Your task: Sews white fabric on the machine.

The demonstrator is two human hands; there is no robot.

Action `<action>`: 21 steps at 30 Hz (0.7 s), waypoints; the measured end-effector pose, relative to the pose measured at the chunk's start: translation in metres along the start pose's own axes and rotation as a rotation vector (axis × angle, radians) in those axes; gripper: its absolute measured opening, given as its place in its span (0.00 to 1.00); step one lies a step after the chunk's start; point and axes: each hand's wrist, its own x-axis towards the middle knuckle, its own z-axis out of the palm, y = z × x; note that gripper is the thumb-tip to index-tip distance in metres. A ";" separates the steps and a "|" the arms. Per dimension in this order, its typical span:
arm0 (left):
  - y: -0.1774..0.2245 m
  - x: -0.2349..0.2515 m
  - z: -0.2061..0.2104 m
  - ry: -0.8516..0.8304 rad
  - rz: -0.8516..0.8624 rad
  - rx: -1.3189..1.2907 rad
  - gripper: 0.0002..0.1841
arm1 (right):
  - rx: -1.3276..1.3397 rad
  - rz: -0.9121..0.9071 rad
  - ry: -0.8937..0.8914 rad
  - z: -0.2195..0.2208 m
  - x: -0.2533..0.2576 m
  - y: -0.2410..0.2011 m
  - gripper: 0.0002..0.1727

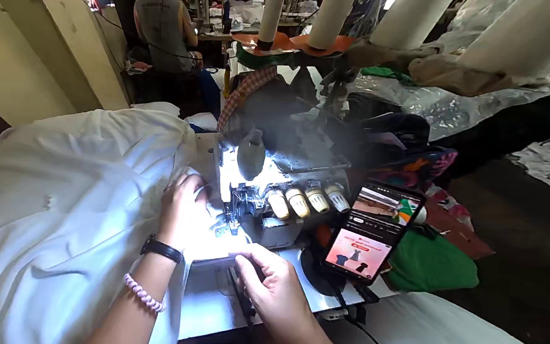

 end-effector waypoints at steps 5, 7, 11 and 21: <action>-0.005 -0.056 -0.010 0.305 -0.259 -0.575 0.09 | -0.027 -0.053 0.026 -0.003 0.009 -0.008 0.12; 0.010 -0.088 -0.015 0.388 -0.173 -0.598 0.09 | -0.048 -0.132 0.037 0.002 0.013 -0.010 0.13; 0.035 -0.134 -0.006 0.383 0.036 -0.647 0.06 | -0.038 -0.285 -0.057 0.009 0.013 -0.003 0.15; 0.041 -0.171 0.011 0.314 0.123 -0.161 0.32 | -0.041 -0.414 -0.104 -0.039 -0.001 -0.007 0.09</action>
